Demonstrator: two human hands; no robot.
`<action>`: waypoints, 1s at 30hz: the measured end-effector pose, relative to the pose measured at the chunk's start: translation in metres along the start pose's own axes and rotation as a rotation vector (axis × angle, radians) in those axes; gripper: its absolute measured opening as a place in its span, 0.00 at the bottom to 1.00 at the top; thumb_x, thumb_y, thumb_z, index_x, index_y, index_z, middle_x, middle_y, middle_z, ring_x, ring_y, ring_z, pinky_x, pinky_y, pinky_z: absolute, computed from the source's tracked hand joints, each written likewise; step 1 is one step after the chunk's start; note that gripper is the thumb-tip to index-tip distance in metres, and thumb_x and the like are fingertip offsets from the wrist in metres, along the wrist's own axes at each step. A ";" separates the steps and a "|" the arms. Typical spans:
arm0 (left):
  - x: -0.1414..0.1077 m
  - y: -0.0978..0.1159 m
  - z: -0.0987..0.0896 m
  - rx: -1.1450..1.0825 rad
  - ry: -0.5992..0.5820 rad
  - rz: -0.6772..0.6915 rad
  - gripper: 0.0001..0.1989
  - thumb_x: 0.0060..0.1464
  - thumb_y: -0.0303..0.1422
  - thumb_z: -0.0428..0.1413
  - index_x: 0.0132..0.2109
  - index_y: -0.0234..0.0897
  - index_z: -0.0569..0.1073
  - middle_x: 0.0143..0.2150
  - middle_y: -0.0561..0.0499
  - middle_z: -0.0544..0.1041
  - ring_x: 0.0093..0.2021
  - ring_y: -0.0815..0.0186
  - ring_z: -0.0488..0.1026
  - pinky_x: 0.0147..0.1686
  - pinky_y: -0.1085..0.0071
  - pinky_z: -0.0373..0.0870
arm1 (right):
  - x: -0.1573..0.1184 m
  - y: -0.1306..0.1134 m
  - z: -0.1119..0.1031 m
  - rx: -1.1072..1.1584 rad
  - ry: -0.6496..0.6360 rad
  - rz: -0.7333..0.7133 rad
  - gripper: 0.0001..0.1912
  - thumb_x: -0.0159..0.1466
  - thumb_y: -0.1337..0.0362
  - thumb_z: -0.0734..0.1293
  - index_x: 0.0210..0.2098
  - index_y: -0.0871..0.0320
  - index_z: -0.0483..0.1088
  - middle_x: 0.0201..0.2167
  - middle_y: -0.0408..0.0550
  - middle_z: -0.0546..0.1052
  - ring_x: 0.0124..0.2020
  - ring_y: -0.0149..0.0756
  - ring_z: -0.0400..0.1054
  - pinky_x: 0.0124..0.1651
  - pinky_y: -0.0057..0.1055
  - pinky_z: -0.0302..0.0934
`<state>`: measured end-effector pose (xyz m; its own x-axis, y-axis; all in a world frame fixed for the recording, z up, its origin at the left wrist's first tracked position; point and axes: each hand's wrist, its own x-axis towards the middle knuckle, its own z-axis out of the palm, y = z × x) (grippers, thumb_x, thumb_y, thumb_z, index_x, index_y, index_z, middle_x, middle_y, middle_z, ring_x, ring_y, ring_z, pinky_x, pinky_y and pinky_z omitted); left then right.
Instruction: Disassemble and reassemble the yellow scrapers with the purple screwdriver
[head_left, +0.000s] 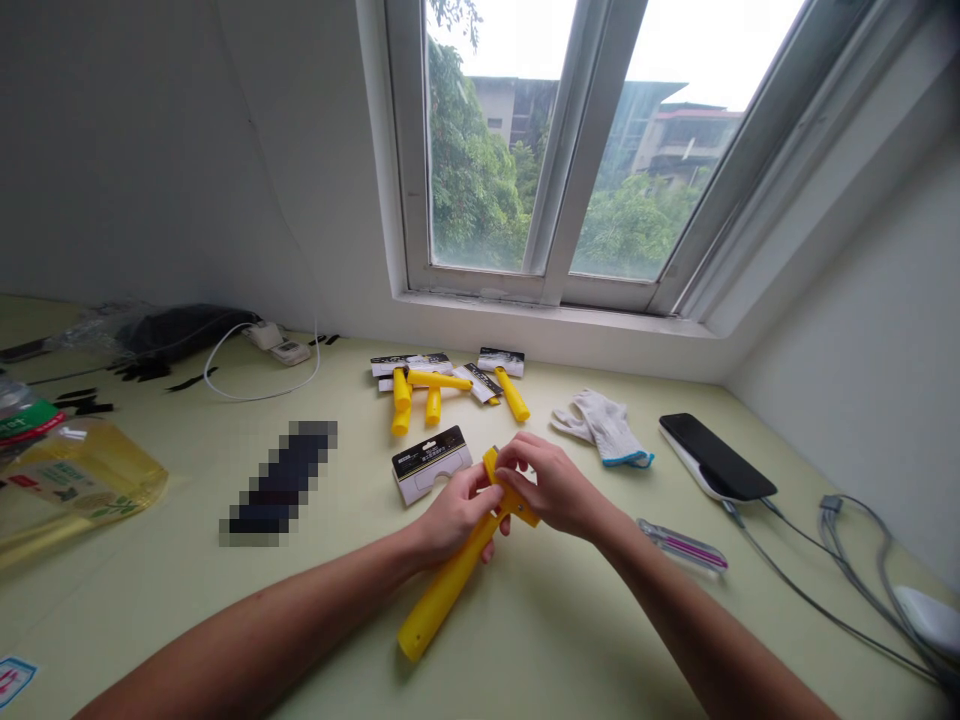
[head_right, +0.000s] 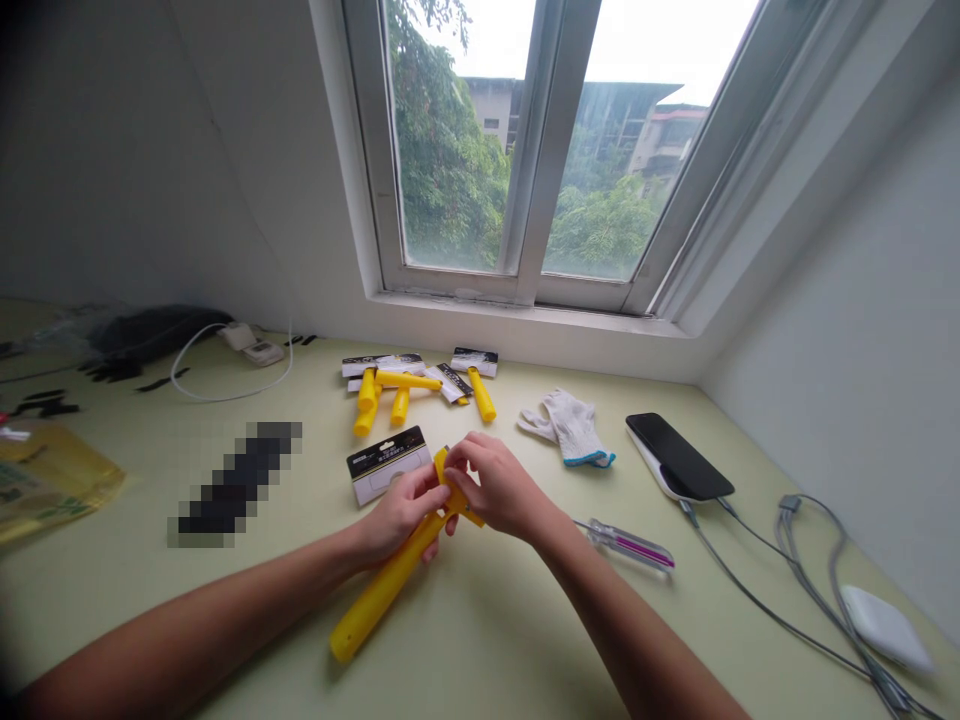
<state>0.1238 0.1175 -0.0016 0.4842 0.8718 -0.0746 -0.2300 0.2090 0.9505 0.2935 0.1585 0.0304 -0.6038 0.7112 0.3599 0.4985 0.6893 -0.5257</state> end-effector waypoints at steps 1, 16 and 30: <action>0.000 0.000 0.000 -0.003 -0.005 -0.001 0.18 0.57 0.43 0.55 0.46 0.35 0.63 0.28 0.53 0.72 0.19 0.71 0.68 0.16 0.75 0.67 | 0.000 0.001 0.000 -0.015 -0.002 -0.010 0.03 0.63 0.69 0.64 0.33 0.57 0.68 0.31 0.45 0.71 0.33 0.32 0.64 0.37 0.30 0.60; 0.000 -0.002 -0.001 -0.017 -0.013 -0.002 0.17 0.60 0.41 0.53 0.49 0.34 0.64 0.29 0.51 0.73 0.24 0.69 0.69 0.17 0.77 0.68 | -0.002 0.005 -0.006 -0.214 -0.043 -0.187 0.07 0.67 0.65 0.62 0.39 0.54 0.73 0.35 0.47 0.74 0.33 0.32 0.66 0.38 0.29 0.59; 0.001 -0.003 -0.001 -0.110 -0.001 -0.021 0.14 0.56 0.37 0.55 0.46 0.35 0.65 0.35 0.49 0.71 0.30 0.66 0.71 0.14 0.78 0.68 | 0.002 0.006 -0.008 0.092 0.009 0.112 0.03 0.63 0.65 0.64 0.36 0.56 0.68 0.30 0.43 0.74 0.31 0.30 0.67 0.35 0.27 0.62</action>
<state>0.1240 0.1179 -0.0043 0.4905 0.8664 -0.0937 -0.3112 0.2746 0.9098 0.3004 0.1648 0.0340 -0.5414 0.7847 0.3018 0.5031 0.5900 -0.6315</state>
